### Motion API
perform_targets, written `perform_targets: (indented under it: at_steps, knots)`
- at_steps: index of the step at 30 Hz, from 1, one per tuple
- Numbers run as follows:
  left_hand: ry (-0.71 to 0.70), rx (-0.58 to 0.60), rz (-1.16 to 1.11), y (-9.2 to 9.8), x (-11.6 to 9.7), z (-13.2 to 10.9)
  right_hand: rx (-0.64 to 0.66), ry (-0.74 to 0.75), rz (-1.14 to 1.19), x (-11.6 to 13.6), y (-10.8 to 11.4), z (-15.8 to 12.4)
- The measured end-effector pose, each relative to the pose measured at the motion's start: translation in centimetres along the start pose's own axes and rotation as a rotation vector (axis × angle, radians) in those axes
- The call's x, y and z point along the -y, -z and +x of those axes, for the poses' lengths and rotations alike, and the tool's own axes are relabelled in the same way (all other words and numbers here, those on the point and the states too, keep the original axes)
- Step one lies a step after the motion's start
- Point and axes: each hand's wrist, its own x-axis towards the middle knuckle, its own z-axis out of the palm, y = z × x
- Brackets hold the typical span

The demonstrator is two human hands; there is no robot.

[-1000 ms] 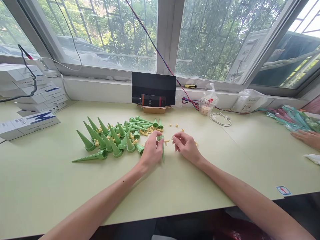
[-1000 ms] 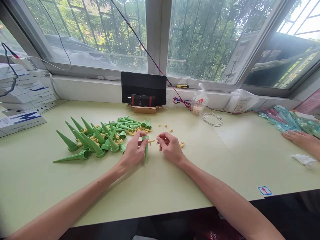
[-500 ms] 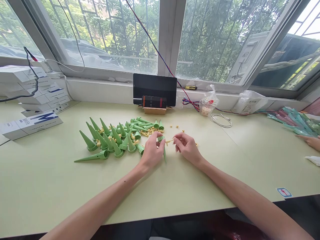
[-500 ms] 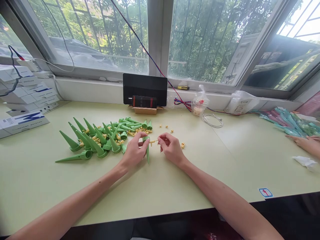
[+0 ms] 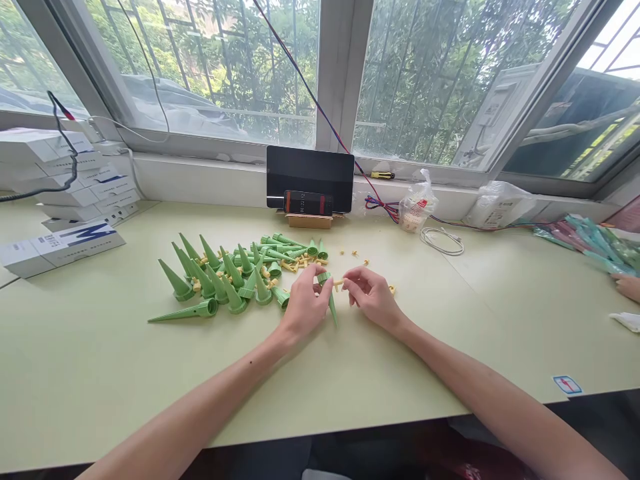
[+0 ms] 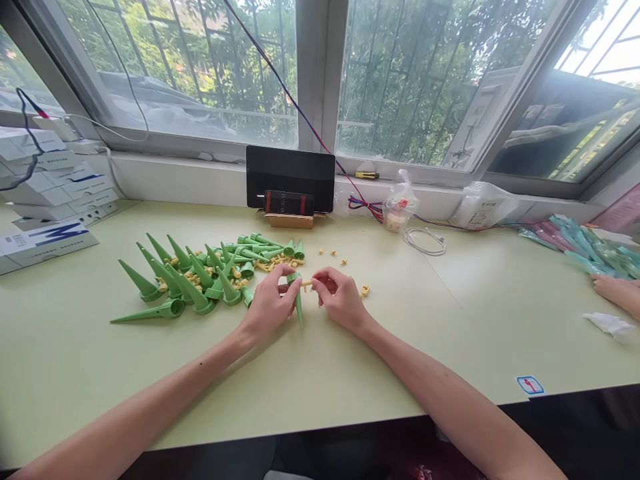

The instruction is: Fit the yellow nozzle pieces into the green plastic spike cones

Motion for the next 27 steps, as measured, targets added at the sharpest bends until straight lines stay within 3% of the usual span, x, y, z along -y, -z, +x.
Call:
perform_targets:
  at_steps: [10, 27]
  knots:
    - [-0.042, -0.013, -0.044, 0.05, 0.51, 0.25, 0.017, -0.018, -0.043, -0.35, 0.07, 0.0]
    - [0.083, 0.017, -0.265, 0.45, 0.35, 0.6, 0.012, -0.009, -0.092, -0.69, 0.22, 0.2]
